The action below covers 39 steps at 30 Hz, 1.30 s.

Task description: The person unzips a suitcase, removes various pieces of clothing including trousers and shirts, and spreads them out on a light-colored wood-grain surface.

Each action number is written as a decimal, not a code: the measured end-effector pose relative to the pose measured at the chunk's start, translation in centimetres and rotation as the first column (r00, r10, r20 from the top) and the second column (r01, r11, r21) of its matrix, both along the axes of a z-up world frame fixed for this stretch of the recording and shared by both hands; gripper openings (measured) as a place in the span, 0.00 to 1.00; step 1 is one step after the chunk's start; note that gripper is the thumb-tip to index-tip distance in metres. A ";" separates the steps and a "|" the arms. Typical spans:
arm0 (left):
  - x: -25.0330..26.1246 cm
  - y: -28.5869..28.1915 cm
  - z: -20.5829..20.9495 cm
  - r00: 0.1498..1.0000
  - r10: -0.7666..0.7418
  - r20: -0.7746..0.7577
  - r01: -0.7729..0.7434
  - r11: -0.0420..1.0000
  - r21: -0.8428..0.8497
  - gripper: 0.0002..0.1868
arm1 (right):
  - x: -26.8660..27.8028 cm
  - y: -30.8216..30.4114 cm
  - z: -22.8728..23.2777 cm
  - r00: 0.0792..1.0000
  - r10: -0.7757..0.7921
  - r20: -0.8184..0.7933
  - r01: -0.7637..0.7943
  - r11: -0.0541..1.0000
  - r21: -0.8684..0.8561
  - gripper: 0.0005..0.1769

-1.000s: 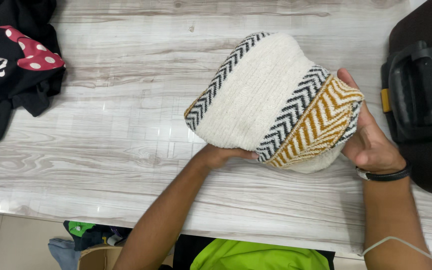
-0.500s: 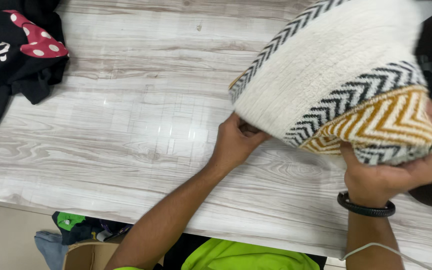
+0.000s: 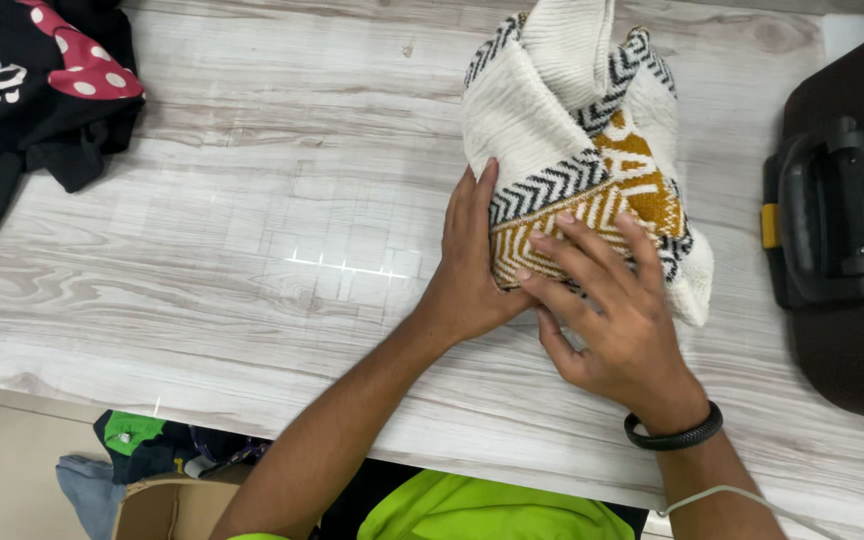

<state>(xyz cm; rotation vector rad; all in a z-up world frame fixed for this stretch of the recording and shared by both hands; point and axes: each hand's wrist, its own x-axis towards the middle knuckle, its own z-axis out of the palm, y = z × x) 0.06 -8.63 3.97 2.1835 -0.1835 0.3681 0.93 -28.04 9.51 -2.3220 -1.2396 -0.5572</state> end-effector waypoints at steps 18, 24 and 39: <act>-0.8 -2.3 3.1 0.951 -0.089 0.295 -0.033 0.922 0.385 0.51 | 2.1 -4.1 -1.5 0.916 -0.075 -0.394 0.281 0.821 0.497 0.46; -2.2 1.0 2.0 0.907 0.140 0.398 -0.170 0.985 0.041 0.30 | 2.5 -4.0 -2.5 0.878 0.190 -0.439 0.155 0.756 0.636 0.49; -5.5 3.3 3.6 0.898 0.331 0.290 -0.411 0.867 0.283 0.24 | 1.2 0.1 -2.0 0.883 -0.271 -0.383 0.357 0.917 0.175 0.31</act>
